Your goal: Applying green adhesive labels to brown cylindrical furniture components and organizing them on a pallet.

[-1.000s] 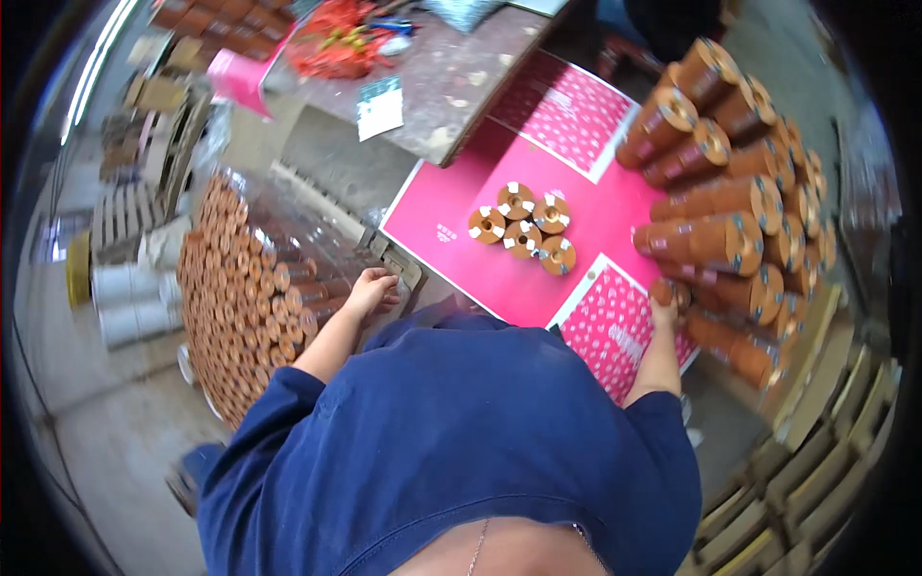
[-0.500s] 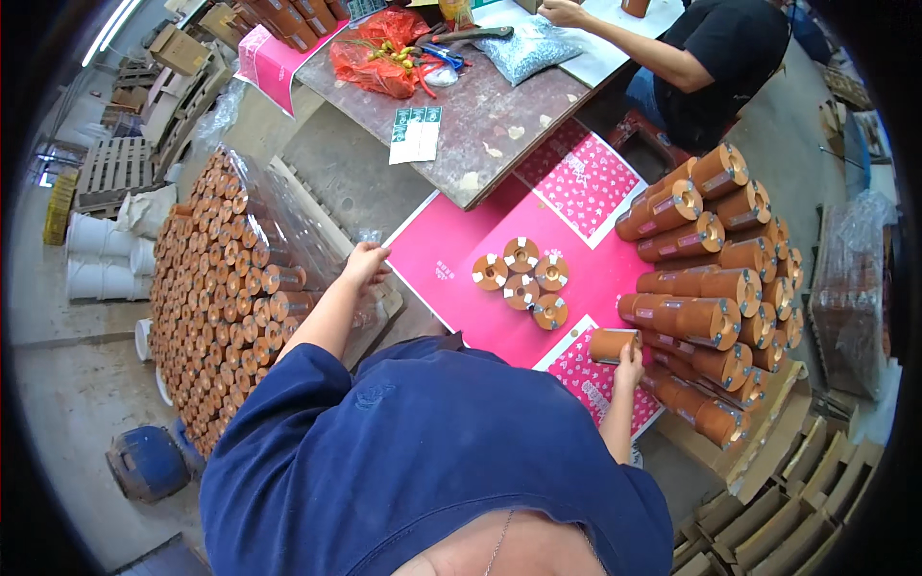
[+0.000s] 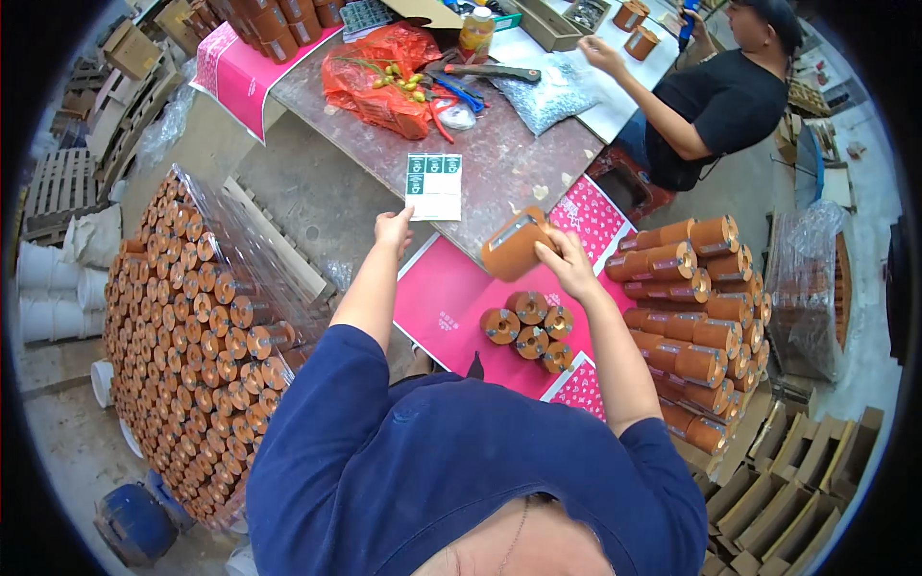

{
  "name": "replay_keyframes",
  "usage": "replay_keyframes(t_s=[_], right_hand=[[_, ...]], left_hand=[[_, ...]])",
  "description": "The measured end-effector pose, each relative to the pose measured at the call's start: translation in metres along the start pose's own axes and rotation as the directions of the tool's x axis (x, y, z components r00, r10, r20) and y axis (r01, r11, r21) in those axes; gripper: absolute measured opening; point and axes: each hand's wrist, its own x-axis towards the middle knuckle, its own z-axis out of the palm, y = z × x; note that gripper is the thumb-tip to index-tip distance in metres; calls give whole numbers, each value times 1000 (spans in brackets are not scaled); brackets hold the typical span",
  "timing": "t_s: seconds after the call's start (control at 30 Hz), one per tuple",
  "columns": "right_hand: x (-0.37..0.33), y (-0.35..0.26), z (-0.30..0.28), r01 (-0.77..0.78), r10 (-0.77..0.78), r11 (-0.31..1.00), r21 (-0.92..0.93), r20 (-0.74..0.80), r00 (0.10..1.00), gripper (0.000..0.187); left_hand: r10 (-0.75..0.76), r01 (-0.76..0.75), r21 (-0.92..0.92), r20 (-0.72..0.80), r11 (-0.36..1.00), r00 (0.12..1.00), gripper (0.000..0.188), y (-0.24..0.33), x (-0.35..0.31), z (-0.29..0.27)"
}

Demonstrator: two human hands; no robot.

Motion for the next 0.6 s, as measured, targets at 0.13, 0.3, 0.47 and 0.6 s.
replay_keyframes(t_s=[0.13,0.3,0.47,0.6], right_hand=[[56,-8,20,61,-51,953,-296,39,998,42],[100,-2,25,-111,123,988,-105,117,985,51],[124,23,25,-194,204,978,-81,129,970,58],[114,-13,21,-157,174,971,-179,87,981,60]], left_hand=[[-50,56,-78,67,995,996,41,7,1,2],[33,13,-224,200,975,979,11,19,-2,-11],[263,-97,-641,169,762,950,14,31,-19,-35],[281,-96,-753,122,651,952,27,35,-52,-53]])
